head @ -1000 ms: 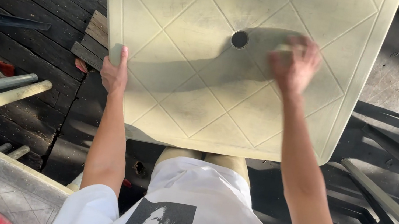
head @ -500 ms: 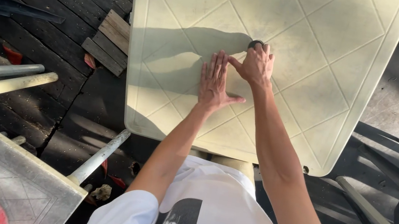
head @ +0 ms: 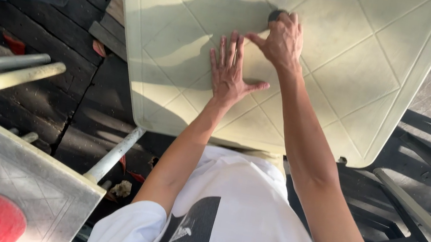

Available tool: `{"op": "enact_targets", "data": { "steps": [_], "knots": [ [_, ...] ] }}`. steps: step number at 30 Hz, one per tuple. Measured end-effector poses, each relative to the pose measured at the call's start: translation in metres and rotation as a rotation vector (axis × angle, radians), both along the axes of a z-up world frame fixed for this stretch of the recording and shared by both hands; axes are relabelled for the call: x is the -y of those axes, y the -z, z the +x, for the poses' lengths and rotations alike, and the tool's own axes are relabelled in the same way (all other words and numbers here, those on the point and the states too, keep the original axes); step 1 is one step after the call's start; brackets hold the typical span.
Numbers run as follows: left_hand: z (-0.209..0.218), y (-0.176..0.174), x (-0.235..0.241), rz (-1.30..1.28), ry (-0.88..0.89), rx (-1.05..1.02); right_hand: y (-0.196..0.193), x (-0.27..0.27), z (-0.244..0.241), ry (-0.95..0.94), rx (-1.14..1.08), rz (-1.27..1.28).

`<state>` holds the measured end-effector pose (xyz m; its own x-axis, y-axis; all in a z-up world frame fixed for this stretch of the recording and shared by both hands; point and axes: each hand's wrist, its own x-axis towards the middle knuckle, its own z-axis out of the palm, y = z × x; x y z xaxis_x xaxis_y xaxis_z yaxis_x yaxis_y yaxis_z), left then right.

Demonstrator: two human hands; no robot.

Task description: Arranging and organizing plastic chairs and tables in an outdoor restaurant seating area.

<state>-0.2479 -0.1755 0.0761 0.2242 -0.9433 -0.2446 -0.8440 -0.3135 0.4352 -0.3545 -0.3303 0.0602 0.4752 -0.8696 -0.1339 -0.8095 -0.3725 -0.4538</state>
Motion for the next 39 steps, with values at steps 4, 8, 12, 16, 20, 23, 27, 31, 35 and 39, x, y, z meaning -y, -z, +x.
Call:
{"op": "enact_targets", "data": {
  "steps": [4,8,12,16,20,23,27,31,35,39],
  "knots": [
    [0.019,-0.003,0.021,-0.109,-0.036,-0.001,-0.014,0.023,0.027,-0.054,0.025,-0.083],
    [0.027,0.018,0.065,-0.181,-0.087,-0.01,-0.005,0.061,0.049,-0.088,-0.026,-0.085],
    [0.034,0.047,0.09,-0.239,-0.027,0.068,0.075,0.028,0.035,-0.106,-0.011,-0.272],
    [0.043,0.035,0.091,-0.076,-0.016,0.021,0.043,0.013,0.031,-0.134,-0.086,-0.265],
    [0.04,0.036,0.085,0.008,0.067,0.053,0.003,0.003,0.027,-0.125,-0.123,0.054],
    [0.035,0.027,0.07,0.087,0.116,0.076,-0.012,-0.016,0.017,-0.103,-0.181,0.169],
    [0.023,-0.003,0.036,0.266,0.232,0.092,-0.019,-0.065,-0.019,-0.035,-0.258,0.325],
    [0.022,0.007,0.022,0.182,0.271,0.132,-0.038,-0.103,-0.063,0.03,-0.273,0.322],
    [0.027,-0.003,0.036,0.307,0.28,0.09,-0.037,-0.097,-0.074,0.076,-0.351,0.288],
    [0.03,-0.003,0.047,0.274,0.248,0.125,-0.029,-0.087,-0.072,0.21,-0.264,0.355]
  ]
}}
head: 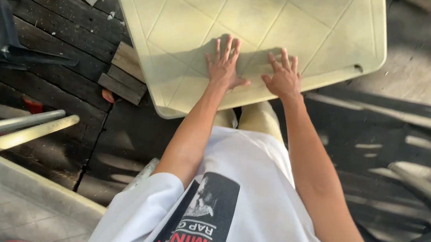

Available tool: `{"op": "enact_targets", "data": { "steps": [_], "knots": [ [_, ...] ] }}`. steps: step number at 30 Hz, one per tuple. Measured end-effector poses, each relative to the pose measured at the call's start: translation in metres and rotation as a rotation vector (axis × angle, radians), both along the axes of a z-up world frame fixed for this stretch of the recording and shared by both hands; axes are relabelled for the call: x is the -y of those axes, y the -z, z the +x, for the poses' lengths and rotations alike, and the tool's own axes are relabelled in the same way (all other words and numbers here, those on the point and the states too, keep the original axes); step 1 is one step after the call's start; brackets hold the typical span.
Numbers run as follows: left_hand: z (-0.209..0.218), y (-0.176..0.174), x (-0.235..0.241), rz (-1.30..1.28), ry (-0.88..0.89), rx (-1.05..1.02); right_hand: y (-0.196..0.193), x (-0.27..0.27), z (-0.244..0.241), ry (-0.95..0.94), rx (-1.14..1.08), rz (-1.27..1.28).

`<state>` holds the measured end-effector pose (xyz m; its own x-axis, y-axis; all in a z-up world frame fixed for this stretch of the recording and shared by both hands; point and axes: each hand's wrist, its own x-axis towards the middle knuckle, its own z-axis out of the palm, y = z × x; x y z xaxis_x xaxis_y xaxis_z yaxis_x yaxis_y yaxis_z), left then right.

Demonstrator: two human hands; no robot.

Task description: Arranging and organizing plastic chairs and tables in an outdoor restaurant seating area.

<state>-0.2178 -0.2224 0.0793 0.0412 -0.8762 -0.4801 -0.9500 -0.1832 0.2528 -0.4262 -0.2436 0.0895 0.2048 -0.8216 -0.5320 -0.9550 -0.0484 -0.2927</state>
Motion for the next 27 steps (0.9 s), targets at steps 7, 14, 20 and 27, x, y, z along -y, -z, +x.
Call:
{"op": "enact_targets", "data": {
  "steps": [7,14,20,27],
  "knots": [
    [0.012,0.011,-0.037,0.038,0.069,-0.029,0.008,-0.06,-0.006,-0.021,-0.046,0.029],
    [-0.015,0.012,-0.025,0.055,0.061,-0.003,0.025,-0.07,-0.028,0.044,0.014,-0.023],
    [-0.084,-0.04,0.011,0.04,0.28,-0.045,-0.015,-0.024,-0.056,0.18,0.145,-0.207],
    [-0.196,-0.04,0.07,-0.29,0.332,-0.362,-0.072,0.029,-0.164,0.39,0.322,-0.388]
  ]
}}
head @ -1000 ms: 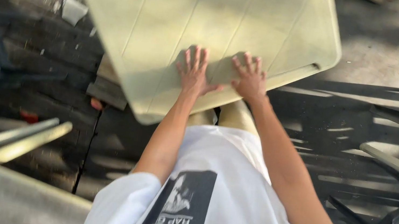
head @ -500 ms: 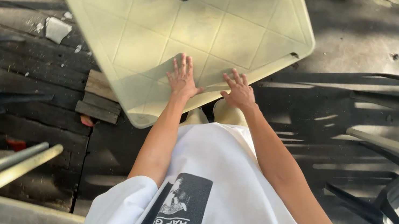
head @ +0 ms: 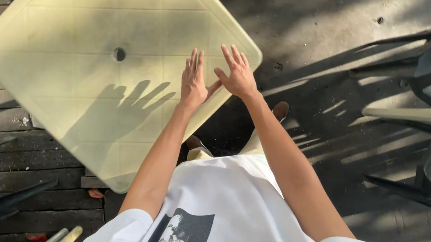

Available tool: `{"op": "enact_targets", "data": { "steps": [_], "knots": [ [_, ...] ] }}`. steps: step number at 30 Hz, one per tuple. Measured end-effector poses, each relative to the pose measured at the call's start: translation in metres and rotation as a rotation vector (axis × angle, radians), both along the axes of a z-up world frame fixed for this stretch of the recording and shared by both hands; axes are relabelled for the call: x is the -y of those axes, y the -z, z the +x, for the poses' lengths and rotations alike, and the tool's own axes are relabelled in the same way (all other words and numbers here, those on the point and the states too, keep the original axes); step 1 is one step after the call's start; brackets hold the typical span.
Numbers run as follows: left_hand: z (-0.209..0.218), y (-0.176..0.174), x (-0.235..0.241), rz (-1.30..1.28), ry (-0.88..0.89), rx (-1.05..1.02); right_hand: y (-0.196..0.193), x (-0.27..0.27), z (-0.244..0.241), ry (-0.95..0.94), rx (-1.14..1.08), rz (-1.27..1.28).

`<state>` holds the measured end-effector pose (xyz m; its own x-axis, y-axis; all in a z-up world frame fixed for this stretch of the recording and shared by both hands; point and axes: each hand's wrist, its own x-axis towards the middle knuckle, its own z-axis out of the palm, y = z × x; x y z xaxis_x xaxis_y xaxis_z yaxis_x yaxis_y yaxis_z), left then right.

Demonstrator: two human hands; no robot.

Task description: Arranging and organizing plastic chairs and tables in an outdoor restaurant seating area.

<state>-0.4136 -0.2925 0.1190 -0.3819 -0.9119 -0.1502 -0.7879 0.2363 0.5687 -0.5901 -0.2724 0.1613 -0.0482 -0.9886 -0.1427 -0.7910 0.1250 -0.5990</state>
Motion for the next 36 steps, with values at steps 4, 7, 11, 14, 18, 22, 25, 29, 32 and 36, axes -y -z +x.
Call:
{"op": "enact_targets", "data": {
  "steps": [4,7,11,14,18,22,25,29,32,36],
  "knots": [
    [-0.098,-0.015,0.045,-0.117,-0.081,-0.123,0.01,0.024,-0.107,0.002,0.042,-0.197],
    [-0.171,-0.015,0.081,-0.151,-0.183,-0.082,0.013,0.069,-0.187,-0.06,0.072,-0.243],
    [-0.237,-0.03,0.133,-0.202,-0.218,-0.109,-0.002,0.141,-0.267,-0.114,0.089,-0.315],
    [-0.265,-0.035,0.161,-0.249,-0.333,-0.132,-0.029,0.176,-0.302,-0.168,0.094,-0.255],
    [-0.274,-0.045,0.218,-0.313,-0.437,-0.125,-0.045,0.254,-0.327,-0.245,0.133,-0.23],
    [-0.279,-0.02,0.284,-0.298,-0.504,-0.168,-0.04,0.334,-0.326,-0.27,0.108,-0.191],
    [-0.308,0.007,0.353,-0.336,-0.504,-0.218,-0.031,0.404,-0.35,-0.313,0.085,-0.223],
    [-0.351,0.0,0.471,-0.289,-0.496,-0.25,-0.037,0.514,-0.392,-0.26,0.064,-0.208],
    [-0.391,-0.031,0.568,-0.275,-0.444,-0.28,-0.058,0.6,-0.435,-0.2,0.054,-0.234],
    [-0.421,-0.061,0.683,-0.396,-0.312,-0.313,-0.074,0.7,-0.47,-0.143,0.106,-0.297]
  ]
}}
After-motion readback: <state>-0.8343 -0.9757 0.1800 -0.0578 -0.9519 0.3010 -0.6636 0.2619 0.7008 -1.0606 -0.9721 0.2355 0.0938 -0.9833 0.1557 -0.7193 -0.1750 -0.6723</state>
